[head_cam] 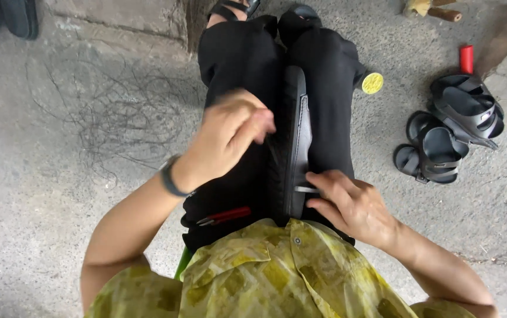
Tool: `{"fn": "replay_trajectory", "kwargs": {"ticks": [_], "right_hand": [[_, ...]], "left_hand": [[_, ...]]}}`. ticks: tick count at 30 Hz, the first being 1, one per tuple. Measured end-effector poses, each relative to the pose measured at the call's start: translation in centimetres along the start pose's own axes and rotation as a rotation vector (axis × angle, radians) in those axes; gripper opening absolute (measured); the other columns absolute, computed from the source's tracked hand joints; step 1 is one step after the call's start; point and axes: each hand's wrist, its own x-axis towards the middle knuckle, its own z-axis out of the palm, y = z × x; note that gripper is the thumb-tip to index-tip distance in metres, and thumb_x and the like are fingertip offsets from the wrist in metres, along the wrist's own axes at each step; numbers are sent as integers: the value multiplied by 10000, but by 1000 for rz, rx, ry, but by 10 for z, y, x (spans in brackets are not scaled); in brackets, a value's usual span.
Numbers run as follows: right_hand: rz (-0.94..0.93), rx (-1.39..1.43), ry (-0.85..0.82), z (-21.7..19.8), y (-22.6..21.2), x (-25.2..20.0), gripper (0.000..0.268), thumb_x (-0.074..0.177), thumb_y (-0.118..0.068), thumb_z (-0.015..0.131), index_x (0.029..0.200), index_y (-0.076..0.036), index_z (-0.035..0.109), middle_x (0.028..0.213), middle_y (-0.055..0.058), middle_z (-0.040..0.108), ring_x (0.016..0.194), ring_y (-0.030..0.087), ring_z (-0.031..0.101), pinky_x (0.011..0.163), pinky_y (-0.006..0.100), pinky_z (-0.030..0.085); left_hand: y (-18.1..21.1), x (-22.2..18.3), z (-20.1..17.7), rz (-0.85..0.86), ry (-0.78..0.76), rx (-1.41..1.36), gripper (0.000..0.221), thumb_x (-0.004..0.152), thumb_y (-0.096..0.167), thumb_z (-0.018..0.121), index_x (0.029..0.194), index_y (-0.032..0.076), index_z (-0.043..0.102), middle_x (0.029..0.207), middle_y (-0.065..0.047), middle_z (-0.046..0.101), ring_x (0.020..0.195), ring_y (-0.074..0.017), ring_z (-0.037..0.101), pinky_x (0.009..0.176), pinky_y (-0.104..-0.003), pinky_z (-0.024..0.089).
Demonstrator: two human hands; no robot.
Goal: Hand-sewing a replacement sole onto a shoe using a needle and thread.
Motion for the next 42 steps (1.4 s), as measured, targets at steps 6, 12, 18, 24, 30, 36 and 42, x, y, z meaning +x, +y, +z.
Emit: {"fn": "replay_trajectory", "kwargs": {"ticks": [6, 12, 18, 24, 30, 36, 42], "right_hand": [[-113, -471, -33, -8, -8, -10, 383, 905, -39, 562, 1251, -191, 622, 1066, 50, 578, 528, 135, 562, 485, 268, 500], [-152, -567, -37, -8, -8, -10, 419, 881, -59, 525, 1259, -204, 633, 924, 20, 542, 682, 146, 647, 500, 233, 524], [-182, -755, -83, 10, 1, -18, 484, 809, -24, 532, 1256, -186, 620, 863, 17, 557, 659, 146, 634, 504, 221, 531], [-294, -437, 59, 35, 8, 2, 269, 876, -25, 510, 1124, -36, 615, 856, 96, 554, 636, 247, 643, 453, 295, 515], [-283, -319, 88, 39, 10, -20, 179, 895, -107, 575, 1037, -19, 639, 864, 125, 605, 682, 295, 674, 476, 325, 525], [-163, -239, 173, 32, -8, -7, 228, 860, -93, 625, 1070, -10, 658, 825, 149, 629, 604, 335, 653, 449, 389, 525], [-129, -158, 236, 42, 6, -20, 239, 858, -131, 641, 1071, -26, 662, 841, 123, 647, 629, 302, 667, 462, 348, 530]], "left_hand": [[15, -44, 16, 308, -20, 969, 418, 821, -158, 587, 1175, -15, 416, 1081, -181, 488, 1044, -324, 510, 887, -386, 508], [-16, -65, 37, 229, -143, 881, 967, 690, 237, 828, 1457, -11, 294, 1350, -260, 404, 1174, -394, 529, 838, -374, 557], [-38, -63, 33, 251, -126, 800, 990, 653, 313, 803, 1450, -11, 313, 1377, -251, 407, 1252, -395, 467, 1032, -445, 441], [-54, -66, 26, 288, -103, 733, 1032, 613, 389, 797, 1465, 52, 320, 1392, -203, 428, 1258, -364, 471, 1075, -442, 402], [-45, -81, 36, 430, -94, 869, 917, 702, 408, 733, 1443, 7, 369, 1388, -222, 434, 1174, -358, 525, 988, -400, 475], [-24, -89, 36, 562, 60, 1252, 248, 808, 278, 731, 780, 77, 588, 1001, -88, 523, 771, -241, 525, 580, -316, 459], [-11, -86, 38, -121, -232, -198, 222, 951, 22, 477, 1114, -1, 627, 1109, -219, 602, 769, -254, 678, 403, -230, 515]]}}
